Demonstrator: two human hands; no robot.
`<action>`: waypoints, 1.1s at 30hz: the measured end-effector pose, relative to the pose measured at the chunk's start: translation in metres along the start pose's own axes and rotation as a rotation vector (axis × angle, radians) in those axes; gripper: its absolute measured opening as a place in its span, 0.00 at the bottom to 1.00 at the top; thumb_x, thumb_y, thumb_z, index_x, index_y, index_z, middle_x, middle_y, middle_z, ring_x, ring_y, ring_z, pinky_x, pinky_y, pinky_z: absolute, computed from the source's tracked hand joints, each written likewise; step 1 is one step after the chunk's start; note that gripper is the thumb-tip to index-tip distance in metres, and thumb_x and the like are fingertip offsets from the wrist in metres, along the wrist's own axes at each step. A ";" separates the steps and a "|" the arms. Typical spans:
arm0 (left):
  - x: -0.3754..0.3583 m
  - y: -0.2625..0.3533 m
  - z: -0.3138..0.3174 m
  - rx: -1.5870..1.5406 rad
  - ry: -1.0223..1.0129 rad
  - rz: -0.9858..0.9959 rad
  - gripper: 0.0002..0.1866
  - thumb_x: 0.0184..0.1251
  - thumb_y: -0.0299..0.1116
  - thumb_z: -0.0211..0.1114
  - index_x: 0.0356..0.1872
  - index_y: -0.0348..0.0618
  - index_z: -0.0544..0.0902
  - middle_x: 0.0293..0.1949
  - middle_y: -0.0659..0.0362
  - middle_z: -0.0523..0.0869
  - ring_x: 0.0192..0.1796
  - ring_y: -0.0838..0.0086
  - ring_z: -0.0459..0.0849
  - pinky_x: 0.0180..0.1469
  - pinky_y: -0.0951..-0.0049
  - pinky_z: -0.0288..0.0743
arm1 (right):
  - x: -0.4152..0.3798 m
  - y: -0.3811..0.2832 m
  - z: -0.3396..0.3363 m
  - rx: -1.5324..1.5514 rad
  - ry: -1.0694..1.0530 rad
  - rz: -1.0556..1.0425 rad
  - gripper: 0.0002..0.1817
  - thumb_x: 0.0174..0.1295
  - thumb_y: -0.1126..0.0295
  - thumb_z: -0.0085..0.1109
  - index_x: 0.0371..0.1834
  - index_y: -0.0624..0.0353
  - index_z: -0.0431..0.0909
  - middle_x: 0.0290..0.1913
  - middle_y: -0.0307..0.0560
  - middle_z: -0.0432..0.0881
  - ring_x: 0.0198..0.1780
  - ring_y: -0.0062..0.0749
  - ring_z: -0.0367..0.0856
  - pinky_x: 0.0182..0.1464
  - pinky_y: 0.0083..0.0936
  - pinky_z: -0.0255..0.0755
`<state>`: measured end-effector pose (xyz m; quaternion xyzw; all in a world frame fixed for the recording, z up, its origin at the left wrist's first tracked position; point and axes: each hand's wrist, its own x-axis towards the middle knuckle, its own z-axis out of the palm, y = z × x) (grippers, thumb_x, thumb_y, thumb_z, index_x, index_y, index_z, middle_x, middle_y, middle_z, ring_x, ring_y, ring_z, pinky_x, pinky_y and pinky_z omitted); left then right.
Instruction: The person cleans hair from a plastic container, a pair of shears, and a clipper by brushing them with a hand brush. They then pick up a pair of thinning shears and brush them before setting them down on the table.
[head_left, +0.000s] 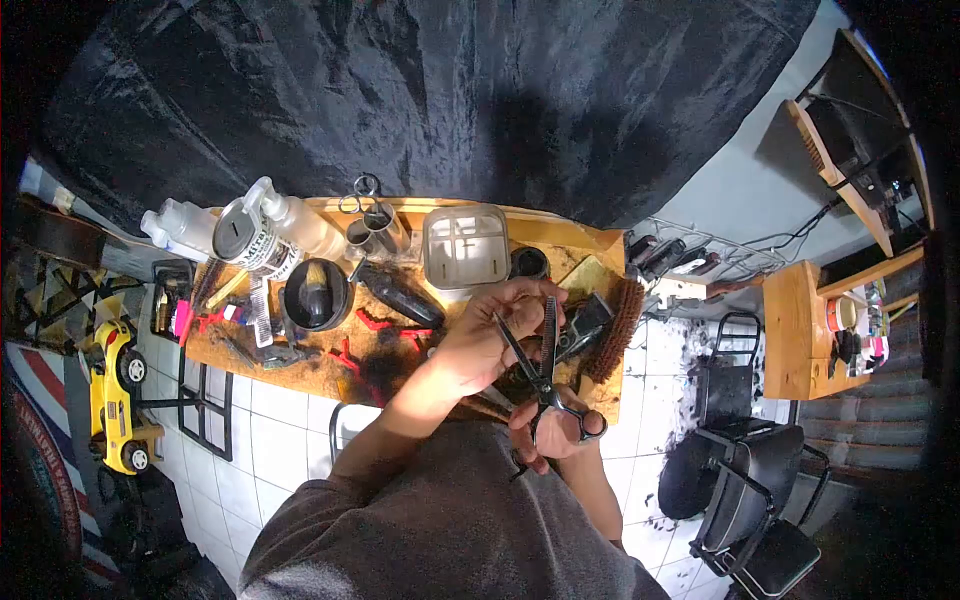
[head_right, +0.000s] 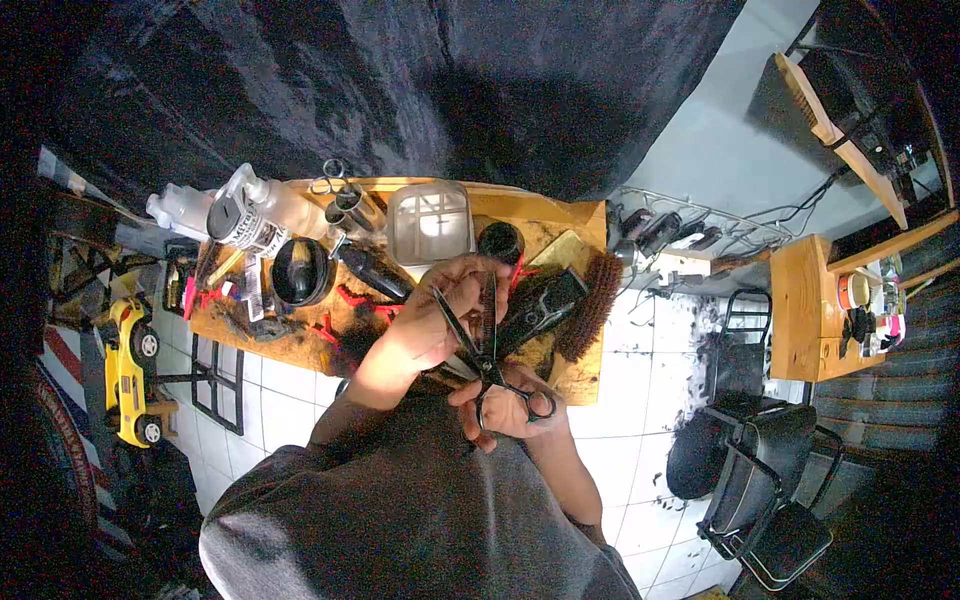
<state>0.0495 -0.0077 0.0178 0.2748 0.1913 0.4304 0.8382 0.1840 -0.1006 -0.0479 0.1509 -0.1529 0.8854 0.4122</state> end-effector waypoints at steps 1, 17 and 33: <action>0.000 0.000 -0.002 -0.001 0.002 0.000 0.11 0.67 0.31 0.61 0.46 0.36 0.81 0.36 0.59 0.84 0.35 0.79 0.81 0.32 0.80 0.73 | 0.000 0.000 0.000 -0.034 0.006 0.013 0.52 0.50 0.41 0.65 0.61 0.83 0.61 0.40 0.66 0.77 0.36 0.43 0.79 0.32 0.24 0.76; 0.002 -0.002 -0.016 -0.047 -0.104 0.065 0.11 0.69 0.30 0.59 0.48 0.37 0.79 0.38 0.58 0.83 0.41 0.76 0.82 0.40 0.77 0.79 | 0.005 -0.001 0.004 -0.109 0.022 0.066 0.53 0.51 0.38 0.62 0.64 0.79 0.59 0.42 0.60 0.77 0.38 0.37 0.76 0.34 0.20 0.70; 0.003 -0.007 -0.030 0.035 -0.052 -0.019 0.12 0.69 0.36 0.59 0.46 0.39 0.76 0.38 0.60 0.81 0.37 0.78 0.80 0.37 0.80 0.75 | 0.000 -0.002 -0.002 -0.123 -0.010 0.089 0.55 0.50 0.37 0.63 0.65 0.78 0.58 0.42 0.59 0.77 0.39 0.38 0.79 0.36 0.20 0.76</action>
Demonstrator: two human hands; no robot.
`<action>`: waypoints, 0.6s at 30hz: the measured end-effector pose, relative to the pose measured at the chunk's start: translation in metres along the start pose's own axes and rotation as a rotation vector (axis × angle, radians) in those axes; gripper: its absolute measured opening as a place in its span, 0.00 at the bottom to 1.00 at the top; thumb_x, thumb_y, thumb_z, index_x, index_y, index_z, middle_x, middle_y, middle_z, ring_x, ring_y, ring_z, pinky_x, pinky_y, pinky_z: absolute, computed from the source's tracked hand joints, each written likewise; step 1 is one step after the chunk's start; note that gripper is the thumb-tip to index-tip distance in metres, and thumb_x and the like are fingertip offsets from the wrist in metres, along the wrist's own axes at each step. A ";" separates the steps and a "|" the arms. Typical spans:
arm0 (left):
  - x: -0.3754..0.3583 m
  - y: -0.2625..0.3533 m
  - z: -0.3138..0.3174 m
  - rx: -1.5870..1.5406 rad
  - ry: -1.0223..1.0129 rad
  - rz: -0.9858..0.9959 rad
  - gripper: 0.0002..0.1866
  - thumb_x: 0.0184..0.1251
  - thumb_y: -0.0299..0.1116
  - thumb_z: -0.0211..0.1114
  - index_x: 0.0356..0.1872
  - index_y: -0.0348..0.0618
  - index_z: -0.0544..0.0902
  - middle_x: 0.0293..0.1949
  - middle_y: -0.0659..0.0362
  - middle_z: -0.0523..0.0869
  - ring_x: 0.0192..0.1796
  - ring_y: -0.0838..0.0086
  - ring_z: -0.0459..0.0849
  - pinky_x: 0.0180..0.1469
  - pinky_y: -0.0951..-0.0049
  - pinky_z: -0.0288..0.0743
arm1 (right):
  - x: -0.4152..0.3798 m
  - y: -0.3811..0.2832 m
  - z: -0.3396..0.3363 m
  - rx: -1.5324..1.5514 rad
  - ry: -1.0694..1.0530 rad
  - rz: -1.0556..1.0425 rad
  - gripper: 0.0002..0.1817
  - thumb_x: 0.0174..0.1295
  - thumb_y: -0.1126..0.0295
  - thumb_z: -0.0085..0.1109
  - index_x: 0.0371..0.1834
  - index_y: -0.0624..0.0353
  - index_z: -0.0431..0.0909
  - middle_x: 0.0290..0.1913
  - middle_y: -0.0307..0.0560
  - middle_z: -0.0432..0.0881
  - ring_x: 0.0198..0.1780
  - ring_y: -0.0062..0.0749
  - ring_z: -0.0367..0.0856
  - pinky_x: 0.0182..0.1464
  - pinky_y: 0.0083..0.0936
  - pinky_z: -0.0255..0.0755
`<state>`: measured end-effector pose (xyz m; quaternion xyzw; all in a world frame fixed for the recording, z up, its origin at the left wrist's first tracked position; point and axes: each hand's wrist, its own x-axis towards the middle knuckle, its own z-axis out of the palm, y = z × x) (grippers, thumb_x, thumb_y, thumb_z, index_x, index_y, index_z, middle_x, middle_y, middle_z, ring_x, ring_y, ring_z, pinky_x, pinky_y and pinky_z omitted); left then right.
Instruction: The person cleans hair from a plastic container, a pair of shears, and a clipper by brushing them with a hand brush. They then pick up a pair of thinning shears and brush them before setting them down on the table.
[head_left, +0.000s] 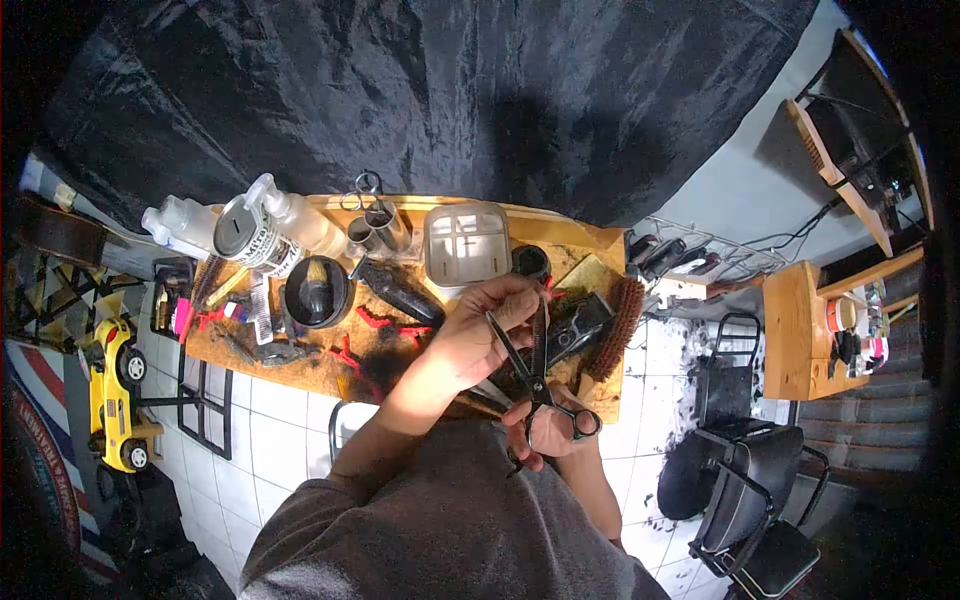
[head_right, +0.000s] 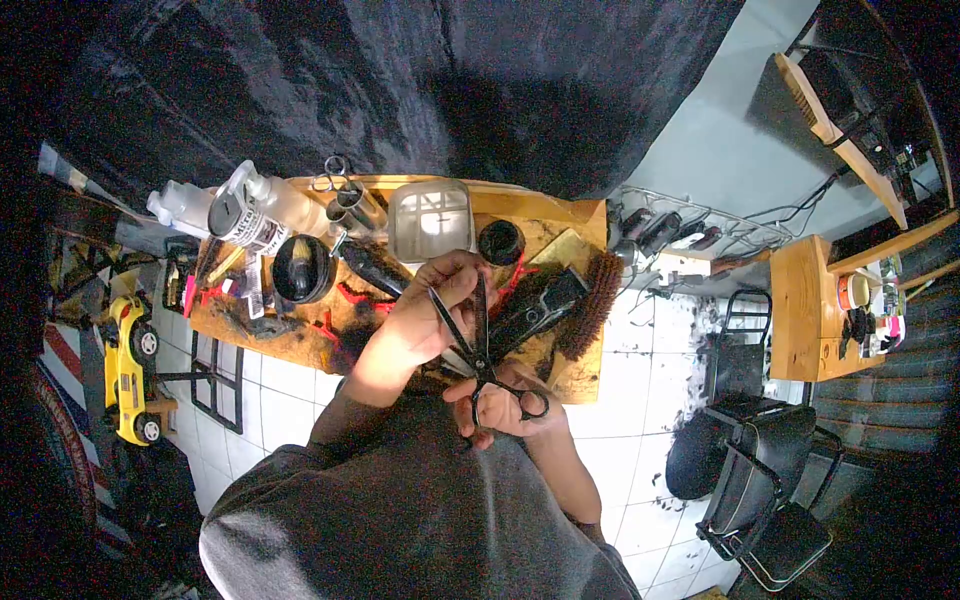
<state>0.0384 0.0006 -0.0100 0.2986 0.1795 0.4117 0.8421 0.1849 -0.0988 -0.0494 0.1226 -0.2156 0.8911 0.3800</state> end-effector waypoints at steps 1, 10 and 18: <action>0.000 0.001 0.000 0.000 0.000 0.000 0.12 0.69 0.36 0.59 0.46 0.39 0.76 0.38 0.60 0.81 0.37 0.78 0.80 0.37 0.80 0.75 | 0.003 -0.001 0.005 0.023 0.055 -0.014 0.53 0.51 0.41 0.64 0.62 0.82 0.59 0.40 0.64 0.77 0.37 0.41 0.79 0.33 0.22 0.76; -0.003 -0.007 0.011 -0.128 -0.047 0.057 0.12 0.68 0.31 0.60 0.49 0.38 0.78 0.37 0.62 0.82 0.37 0.81 0.80 0.40 0.81 0.76 | 0.000 -0.001 0.004 0.083 0.103 -0.055 0.51 0.51 0.44 0.66 0.59 0.86 0.61 0.38 0.69 0.77 0.36 0.43 0.79 0.29 0.23 0.77; -0.005 -0.008 0.011 -0.125 0.001 0.004 0.18 0.66 0.35 0.63 0.52 0.38 0.73 0.41 0.60 0.79 0.41 0.76 0.78 0.39 0.80 0.73 | -0.001 0.001 0.000 0.105 0.045 -0.097 0.53 0.51 0.42 0.65 0.63 0.82 0.57 0.40 0.64 0.77 0.41 0.42 0.78 0.33 0.24 0.79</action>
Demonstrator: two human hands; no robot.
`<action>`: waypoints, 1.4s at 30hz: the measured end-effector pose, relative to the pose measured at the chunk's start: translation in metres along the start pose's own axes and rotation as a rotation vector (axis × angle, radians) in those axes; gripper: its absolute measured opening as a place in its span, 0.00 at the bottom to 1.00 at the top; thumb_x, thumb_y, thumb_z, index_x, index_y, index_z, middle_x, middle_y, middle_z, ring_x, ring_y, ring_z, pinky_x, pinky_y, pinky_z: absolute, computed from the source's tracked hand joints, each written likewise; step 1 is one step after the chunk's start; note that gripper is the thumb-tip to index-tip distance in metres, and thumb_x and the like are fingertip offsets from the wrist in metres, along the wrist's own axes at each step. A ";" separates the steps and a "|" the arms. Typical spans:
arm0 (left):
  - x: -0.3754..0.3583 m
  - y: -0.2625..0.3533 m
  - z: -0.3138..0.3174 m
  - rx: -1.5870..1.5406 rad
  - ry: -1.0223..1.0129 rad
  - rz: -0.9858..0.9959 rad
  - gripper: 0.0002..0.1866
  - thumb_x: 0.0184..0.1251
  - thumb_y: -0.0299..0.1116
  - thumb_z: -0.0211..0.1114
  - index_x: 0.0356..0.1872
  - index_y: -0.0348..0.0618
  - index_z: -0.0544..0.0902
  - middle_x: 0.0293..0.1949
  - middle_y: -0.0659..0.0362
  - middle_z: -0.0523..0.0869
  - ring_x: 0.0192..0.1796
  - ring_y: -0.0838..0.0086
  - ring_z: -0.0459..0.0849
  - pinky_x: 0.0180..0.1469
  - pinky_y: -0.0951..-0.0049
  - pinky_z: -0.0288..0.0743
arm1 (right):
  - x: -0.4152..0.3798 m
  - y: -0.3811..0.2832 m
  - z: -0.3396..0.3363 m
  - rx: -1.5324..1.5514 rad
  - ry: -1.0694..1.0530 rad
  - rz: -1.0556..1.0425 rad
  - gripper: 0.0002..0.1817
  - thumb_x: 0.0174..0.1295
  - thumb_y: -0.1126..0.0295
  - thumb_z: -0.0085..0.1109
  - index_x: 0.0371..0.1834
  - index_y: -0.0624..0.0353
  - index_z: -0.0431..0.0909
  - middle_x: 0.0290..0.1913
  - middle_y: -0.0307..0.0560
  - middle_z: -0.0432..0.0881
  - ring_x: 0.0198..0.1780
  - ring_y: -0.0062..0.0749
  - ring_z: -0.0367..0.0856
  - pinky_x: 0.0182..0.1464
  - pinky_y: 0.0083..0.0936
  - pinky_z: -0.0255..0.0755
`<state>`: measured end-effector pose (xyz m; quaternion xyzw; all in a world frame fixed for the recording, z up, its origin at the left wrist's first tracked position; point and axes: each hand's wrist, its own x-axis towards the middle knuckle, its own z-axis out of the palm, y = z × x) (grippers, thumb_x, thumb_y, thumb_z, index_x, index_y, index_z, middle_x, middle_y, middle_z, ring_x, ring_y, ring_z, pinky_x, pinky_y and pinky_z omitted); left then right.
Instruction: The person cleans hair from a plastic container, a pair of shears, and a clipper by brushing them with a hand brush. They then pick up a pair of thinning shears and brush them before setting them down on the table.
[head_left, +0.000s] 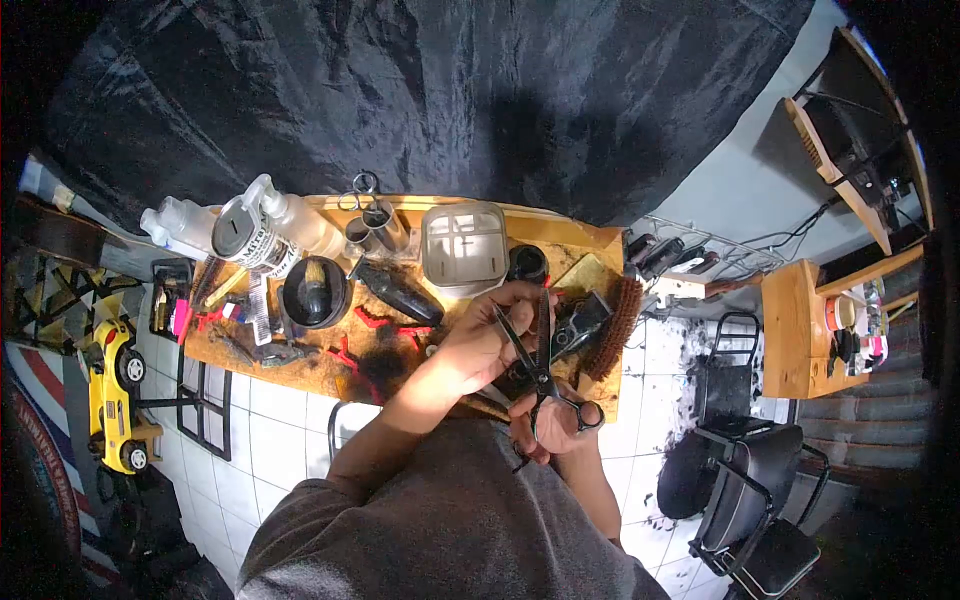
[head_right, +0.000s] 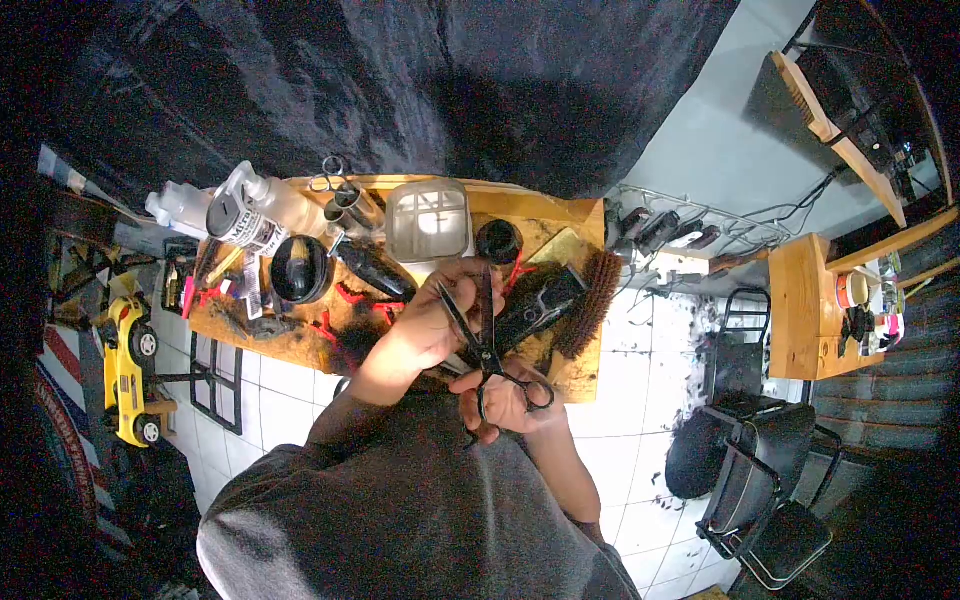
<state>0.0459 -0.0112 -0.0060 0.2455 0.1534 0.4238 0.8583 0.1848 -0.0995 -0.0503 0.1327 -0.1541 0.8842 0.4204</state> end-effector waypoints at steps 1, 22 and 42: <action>0.000 -0.001 0.001 -0.001 0.000 0.001 0.18 0.66 0.35 0.63 0.52 0.38 0.73 0.41 0.60 0.79 0.41 0.76 0.78 0.39 0.80 0.73 | 0.000 0.000 0.001 -0.006 0.013 -0.007 0.53 0.50 0.41 0.64 0.62 0.82 0.58 0.40 0.64 0.77 0.40 0.41 0.78 0.33 0.23 0.79; 0.000 -0.003 -0.014 0.238 -0.062 -0.023 0.16 0.61 0.27 0.65 0.50 0.39 0.74 0.38 0.58 0.81 0.40 0.76 0.80 0.42 0.76 0.74 | -0.002 -0.002 -0.006 -0.104 0.049 0.001 0.54 0.47 0.39 0.66 0.61 0.80 0.62 0.38 0.62 0.78 0.34 0.40 0.79 0.30 0.22 0.76; -0.006 -0.003 -0.013 0.061 -0.022 -0.084 0.13 0.61 0.23 0.62 0.47 0.31 0.75 0.37 0.56 0.81 0.39 0.73 0.82 0.43 0.75 0.76 | 0.000 -0.002 0.001 -0.014 -0.024 -0.014 0.55 0.47 0.39 0.65 0.62 0.81 0.60 0.38 0.61 0.78 0.37 0.42 0.78 0.31 0.24 0.75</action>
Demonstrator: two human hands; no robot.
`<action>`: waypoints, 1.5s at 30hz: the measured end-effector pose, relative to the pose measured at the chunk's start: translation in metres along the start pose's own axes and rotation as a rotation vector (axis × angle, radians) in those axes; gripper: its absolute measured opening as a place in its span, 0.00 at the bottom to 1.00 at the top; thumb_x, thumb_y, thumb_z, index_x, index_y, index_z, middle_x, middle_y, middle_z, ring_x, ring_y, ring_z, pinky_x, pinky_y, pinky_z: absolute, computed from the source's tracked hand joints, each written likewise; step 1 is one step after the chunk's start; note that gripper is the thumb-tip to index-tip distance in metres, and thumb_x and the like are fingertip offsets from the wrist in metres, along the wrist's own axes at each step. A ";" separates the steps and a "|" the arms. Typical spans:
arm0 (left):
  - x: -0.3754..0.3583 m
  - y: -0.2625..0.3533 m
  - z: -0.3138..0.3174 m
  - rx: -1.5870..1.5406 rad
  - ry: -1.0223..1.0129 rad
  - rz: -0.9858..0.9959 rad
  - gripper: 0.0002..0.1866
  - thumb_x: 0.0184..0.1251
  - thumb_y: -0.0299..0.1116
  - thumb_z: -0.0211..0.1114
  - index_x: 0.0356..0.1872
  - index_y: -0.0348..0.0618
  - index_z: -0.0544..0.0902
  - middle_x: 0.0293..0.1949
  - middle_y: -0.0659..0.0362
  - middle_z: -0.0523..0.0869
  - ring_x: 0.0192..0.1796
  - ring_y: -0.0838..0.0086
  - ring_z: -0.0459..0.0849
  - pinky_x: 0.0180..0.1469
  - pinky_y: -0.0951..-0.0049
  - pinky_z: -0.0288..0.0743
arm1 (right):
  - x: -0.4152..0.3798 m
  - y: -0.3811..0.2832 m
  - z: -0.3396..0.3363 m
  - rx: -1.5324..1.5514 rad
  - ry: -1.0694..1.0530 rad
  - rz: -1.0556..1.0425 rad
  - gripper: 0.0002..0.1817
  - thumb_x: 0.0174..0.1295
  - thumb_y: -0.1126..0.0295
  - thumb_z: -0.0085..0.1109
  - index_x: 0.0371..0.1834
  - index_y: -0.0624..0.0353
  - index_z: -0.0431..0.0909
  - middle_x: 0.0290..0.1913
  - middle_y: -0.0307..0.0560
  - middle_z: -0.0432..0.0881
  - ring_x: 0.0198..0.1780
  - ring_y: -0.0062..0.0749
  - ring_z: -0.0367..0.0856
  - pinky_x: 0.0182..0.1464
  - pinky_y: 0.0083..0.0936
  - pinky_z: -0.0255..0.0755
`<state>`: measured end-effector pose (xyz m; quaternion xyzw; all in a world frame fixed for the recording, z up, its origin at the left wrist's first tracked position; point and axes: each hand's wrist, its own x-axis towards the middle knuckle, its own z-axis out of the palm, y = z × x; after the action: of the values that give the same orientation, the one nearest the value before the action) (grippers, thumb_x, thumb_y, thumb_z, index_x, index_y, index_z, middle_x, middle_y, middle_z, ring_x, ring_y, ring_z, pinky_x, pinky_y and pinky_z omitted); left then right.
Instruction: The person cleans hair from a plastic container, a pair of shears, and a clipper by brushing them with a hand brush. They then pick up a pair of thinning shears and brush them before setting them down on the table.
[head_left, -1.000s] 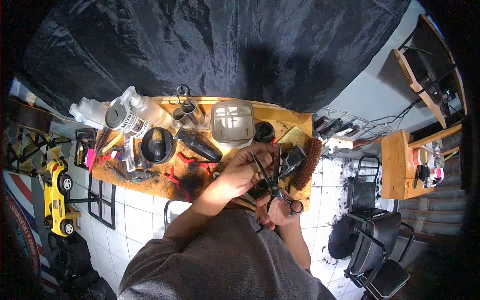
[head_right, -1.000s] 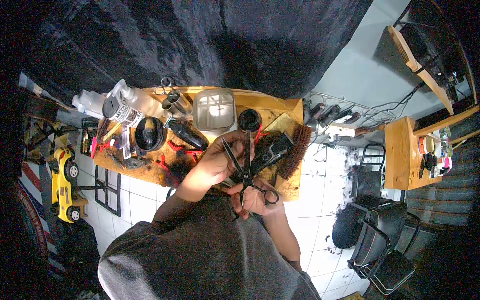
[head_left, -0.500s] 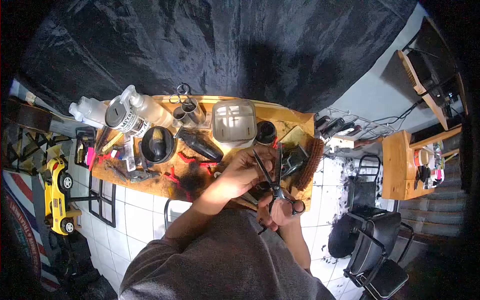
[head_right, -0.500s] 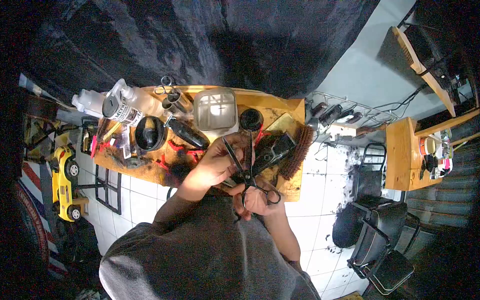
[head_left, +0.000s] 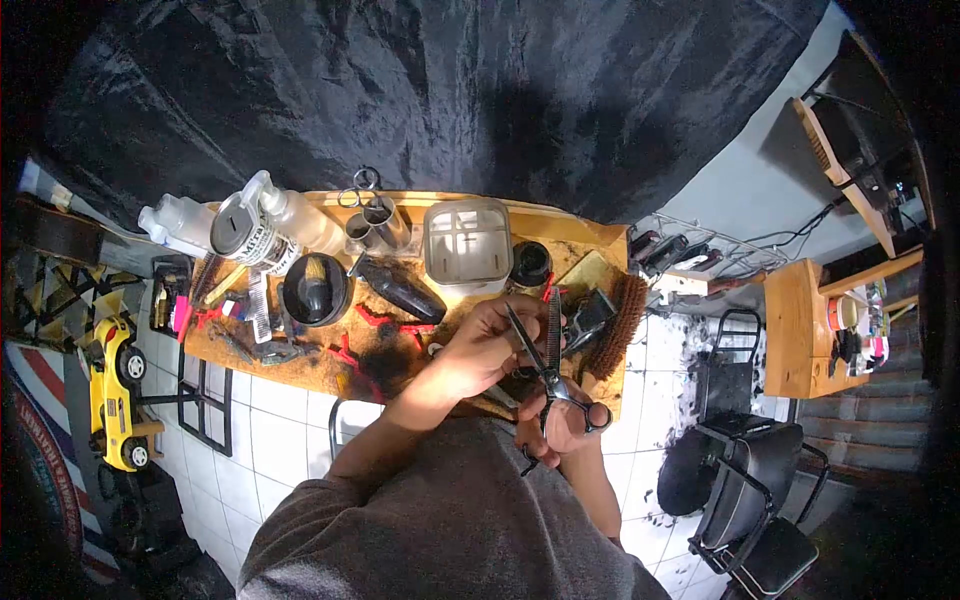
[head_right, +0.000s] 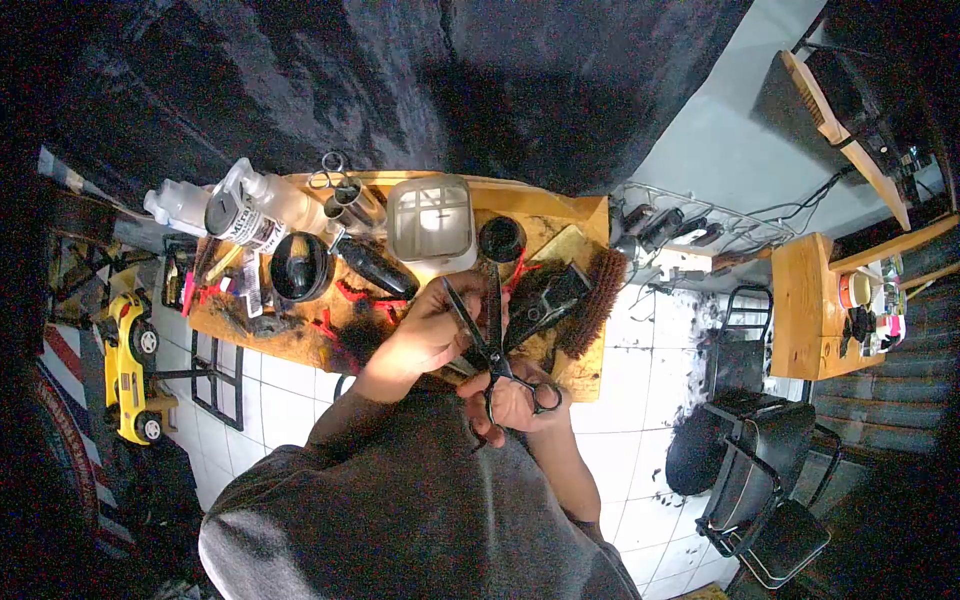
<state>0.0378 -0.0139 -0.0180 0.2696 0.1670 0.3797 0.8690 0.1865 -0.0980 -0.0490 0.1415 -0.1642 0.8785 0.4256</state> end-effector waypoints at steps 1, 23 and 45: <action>-0.001 0.000 0.002 0.001 -0.001 -0.001 0.13 0.61 0.23 0.62 0.47 0.31 0.75 0.37 0.56 0.81 0.39 0.73 0.82 0.43 0.75 0.76 | -0.001 0.001 -0.001 -0.007 0.002 -0.006 0.54 0.48 0.39 0.64 0.61 0.82 0.60 0.37 0.62 0.78 0.36 0.42 0.78 0.31 0.24 0.75; -0.001 0.000 0.009 0.084 0.031 0.036 0.12 0.62 0.22 0.61 0.46 0.33 0.75 0.38 0.59 0.81 0.41 0.76 0.81 0.44 0.78 0.76 | -0.002 0.001 0.001 0.009 -0.008 -0.014 0.53 0.49 0.41 0.64 0.60 0.84 0.60 0.37 0.64 0.78 0.36 0.42 0.77 0.28 0.24 0.73; -0.002 0.009 0.011 0.138 -0.022 0.066 0.10 0.67 0.25 0.60 0.48 0.38 0.75 0.39 0.60 0.81 0.39 0.79 0.82 0.39 0.77 0.81 | 0.000 0.003 -0.002 0.084 -0.054 -0.068 0.52 0.50 0.44 0.66 0.60 0.85 0.59 0.37 0.68 0.78 0.31 0.43 0.78 0.28 0.25 0.73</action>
<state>0.0373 -0.0138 -0.0034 0.3382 0.1743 0.3929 0.8372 0.1839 -0.0994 -0.0512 0.1883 -0.1338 0.8656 0.4442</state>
